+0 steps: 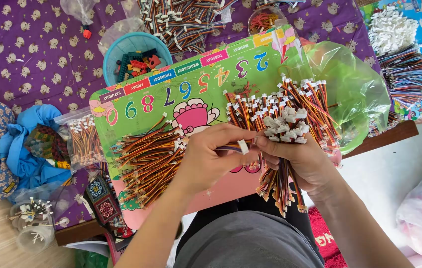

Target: Bundling small orange wires with white connectors using rubber bands at a steady pace

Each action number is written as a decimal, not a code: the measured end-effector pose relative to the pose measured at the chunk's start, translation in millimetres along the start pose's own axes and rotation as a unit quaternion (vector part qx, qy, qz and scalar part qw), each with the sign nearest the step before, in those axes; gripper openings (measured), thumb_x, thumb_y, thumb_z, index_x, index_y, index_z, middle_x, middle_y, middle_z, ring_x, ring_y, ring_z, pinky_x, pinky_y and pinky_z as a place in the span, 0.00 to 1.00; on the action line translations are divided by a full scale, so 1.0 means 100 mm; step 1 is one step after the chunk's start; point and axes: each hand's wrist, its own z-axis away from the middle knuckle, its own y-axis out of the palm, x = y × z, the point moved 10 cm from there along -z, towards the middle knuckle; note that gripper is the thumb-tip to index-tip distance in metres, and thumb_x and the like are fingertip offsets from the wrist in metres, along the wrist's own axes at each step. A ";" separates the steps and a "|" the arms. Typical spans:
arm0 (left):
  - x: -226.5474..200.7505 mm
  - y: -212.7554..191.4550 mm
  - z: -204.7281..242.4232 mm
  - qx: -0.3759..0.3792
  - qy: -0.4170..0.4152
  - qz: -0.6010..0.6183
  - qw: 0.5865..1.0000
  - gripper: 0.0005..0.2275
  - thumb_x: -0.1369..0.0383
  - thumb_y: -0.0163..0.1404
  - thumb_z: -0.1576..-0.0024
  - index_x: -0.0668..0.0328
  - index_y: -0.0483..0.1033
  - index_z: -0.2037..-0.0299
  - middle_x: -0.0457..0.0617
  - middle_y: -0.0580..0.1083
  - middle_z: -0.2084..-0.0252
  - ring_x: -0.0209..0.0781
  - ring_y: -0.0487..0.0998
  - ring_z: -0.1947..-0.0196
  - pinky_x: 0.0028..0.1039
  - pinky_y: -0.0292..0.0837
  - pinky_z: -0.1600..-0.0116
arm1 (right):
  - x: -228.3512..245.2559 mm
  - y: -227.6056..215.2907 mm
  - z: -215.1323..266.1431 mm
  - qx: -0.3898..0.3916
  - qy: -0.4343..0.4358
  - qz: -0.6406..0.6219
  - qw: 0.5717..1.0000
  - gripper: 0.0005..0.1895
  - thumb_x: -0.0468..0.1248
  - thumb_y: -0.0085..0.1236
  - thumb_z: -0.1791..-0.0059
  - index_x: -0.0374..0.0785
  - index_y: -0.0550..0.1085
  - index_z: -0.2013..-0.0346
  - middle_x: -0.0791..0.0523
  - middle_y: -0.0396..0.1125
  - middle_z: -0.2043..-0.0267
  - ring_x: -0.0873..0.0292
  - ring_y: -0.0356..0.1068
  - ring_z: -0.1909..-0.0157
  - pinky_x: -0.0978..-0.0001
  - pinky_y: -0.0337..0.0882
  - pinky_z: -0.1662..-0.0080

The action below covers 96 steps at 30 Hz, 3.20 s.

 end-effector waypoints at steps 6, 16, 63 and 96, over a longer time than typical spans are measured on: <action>0.28 -0.07 -0.01 0.068 -0.056 0.075 0.993 0.10 0.71 0.56 0.45 0.51 0.81 0.54 0.45 0.76 0.66 0.29 0.69 0.63 0.23 0.69 0.58 | 0.25 0.21 0.03 0.034 -0.029 0.066 0.997 0.02 0.24 0.62 0.58 0.28 0.76 0.72 0.56 0.62 0.83 0.66 0.57 0.84 0.76 0.60 0.78; 0.29 0.03 0.00 -0.002 -0.038 0.078 0.996 0.08 0.72 0.60 0.49 0.56 0.82 0.59 0.49 0.78 0.69 0.32 0.77 0.66 0.22 0.73 0.59 | 0.09 0.11 -0.01 0.024 -0.040 0.109 0.993 0.03 0.24 0.62 0.58 0.29 0.75 0.74 0.54 0.63 0.83 0.63 0.59 0.85 0.74 0.61 0.80; 1.56 -0.26 0.28 -0.190 -0.221 0.190 0.938 0.08 0.76 0.63 0.55 0.68 0.78 0.67 0.48 0.68 0.81 0.27 0.61 0.92 0.14 0.54 0.87 | 0.20 -0.71 -1.60 0.077 0.089 0.806 0.580 0.14 0.29 0.54 0.53 0.30 0.76 0.54 0.43 0.71 0.54 0.39 0.72 0.52 0.48 0.67 0.43; 0.60 -0.08 0.00 -0.107 -0.098 0.057 0.988 0.09 0.77 0.57 0.53 0.58 0.83 0.62 0.49 0.76 0.73 0.29 0.72 0.75 0.18 0.68 0.72 | 0.54 -0.43 0.03 -0.093 -0.048 0.332 0.937 0.10 0.30 0.68 0.60 0.26 0.73 0.78 0.45 0.64 0.83 0.53 0.57 0.86 0.64 0.59 0.76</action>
